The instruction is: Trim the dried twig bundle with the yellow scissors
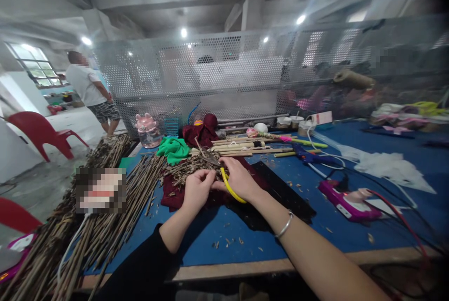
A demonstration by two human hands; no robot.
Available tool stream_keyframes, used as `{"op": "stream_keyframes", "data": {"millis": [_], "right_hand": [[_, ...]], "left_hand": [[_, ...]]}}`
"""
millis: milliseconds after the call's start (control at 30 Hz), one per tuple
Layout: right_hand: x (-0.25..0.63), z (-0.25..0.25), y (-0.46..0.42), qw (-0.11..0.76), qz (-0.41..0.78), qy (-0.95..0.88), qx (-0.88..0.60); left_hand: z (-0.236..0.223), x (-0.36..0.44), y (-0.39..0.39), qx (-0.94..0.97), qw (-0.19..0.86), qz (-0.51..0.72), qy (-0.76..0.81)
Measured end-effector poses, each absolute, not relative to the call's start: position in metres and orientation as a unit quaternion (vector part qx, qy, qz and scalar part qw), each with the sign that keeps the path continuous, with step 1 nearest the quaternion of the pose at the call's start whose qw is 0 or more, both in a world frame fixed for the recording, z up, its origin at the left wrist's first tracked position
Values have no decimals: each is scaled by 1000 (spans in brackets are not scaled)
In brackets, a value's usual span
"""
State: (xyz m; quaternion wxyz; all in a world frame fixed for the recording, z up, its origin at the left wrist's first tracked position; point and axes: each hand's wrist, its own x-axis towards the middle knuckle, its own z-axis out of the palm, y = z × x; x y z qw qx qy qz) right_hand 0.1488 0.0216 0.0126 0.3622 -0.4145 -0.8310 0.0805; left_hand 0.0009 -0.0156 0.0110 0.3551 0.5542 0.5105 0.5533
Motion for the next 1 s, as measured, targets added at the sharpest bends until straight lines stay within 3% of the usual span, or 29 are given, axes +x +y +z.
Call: {"op": "stream_keyframes", "data": {"millis": [133, 333, 500, 1000], "right_hand": [[152, 14, 24, 353, 67, -830, -426], [166, 18, 34, 339, 91, -828, -437], [168, 19, 35, 326, 115, -843, -412], [164, 14, 32, 328, 140, -843, -402]], "left_hand": [[11, 1, -15, 528, 370, 566, 513], [15, -4, -9, 410, 509, 620, 434], [17, -5, -6, 359, 555, 640, 392], [19, 1, -14, 384, 641, 575, 334]]}}
